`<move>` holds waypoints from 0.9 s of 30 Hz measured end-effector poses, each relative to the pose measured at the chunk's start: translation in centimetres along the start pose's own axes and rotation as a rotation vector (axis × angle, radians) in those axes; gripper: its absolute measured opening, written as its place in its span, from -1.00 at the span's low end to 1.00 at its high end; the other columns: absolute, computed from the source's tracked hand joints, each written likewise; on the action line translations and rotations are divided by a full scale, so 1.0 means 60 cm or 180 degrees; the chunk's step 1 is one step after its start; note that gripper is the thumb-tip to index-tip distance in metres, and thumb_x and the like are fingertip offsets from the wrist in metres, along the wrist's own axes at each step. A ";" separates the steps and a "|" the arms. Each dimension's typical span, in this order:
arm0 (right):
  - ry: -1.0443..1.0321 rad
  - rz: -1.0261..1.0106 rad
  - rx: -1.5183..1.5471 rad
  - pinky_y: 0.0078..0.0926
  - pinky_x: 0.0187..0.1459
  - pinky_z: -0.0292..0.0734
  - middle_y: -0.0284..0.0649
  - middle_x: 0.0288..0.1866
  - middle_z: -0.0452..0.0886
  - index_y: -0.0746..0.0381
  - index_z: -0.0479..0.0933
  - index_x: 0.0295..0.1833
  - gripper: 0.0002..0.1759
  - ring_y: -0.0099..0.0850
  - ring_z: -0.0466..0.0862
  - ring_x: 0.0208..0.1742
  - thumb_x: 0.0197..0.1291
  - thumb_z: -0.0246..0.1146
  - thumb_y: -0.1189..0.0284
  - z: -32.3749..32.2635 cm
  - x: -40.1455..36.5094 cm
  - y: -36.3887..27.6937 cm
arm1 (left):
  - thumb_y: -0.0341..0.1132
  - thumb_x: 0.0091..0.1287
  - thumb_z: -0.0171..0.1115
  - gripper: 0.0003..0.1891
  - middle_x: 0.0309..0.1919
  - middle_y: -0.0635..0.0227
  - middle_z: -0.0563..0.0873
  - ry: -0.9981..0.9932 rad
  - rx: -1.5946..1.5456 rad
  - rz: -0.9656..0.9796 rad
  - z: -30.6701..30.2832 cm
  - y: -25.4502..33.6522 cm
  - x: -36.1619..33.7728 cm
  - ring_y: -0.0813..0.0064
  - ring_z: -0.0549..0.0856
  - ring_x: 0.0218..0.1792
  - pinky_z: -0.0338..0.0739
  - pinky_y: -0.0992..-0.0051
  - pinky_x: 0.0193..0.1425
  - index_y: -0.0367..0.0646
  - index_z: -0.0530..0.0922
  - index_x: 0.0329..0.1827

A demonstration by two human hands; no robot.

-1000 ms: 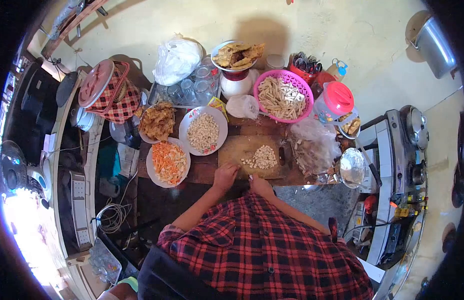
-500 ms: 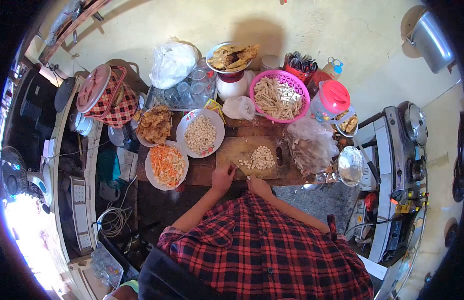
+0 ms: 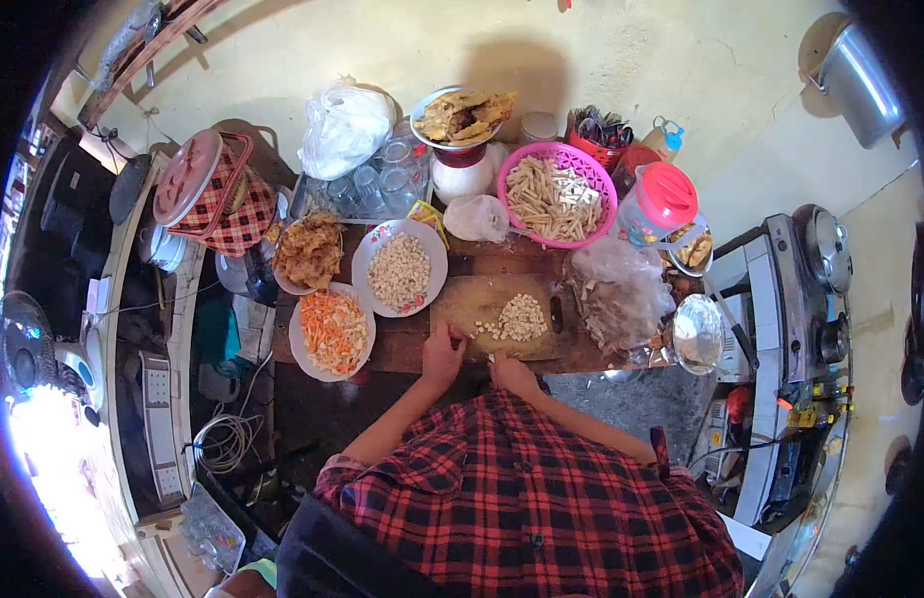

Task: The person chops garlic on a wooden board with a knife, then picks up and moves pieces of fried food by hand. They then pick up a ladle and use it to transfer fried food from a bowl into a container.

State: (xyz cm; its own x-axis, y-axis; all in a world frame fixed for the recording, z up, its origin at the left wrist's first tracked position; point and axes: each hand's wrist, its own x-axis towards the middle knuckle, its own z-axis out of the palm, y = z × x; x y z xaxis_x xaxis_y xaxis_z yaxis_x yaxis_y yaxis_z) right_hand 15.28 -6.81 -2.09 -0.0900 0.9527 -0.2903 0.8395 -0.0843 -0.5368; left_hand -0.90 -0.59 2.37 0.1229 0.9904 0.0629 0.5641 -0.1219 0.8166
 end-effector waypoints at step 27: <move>0.1789 0.0761 -0.0379 -0.05 -0.12 0.44 0.03 -0.10 0.49 0.26 0.34 0.19 -0.53 0.02 0.53 -0.09 0.10 0.07 0.51 -0.145 -0.072 0.058 | -0.38 0.17 0.27 -0.83 -0.47 0.17 0.63 -0.0408 -0.0052 0.0717 0.084 0.015 0.058 0.16 0.66 -0.39 0.53 0.26 -0.30 -0.20 0.46 -0.27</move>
State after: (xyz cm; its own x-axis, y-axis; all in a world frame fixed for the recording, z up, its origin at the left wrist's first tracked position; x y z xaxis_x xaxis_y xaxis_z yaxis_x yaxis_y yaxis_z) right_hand 23.23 -8.66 4.20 0.3766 0.9223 0.0871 0.8584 -0.3121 -0.4070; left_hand 4.15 2.39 0.42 0.3470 0.9220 0.1719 0.4977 -0.3364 0.7995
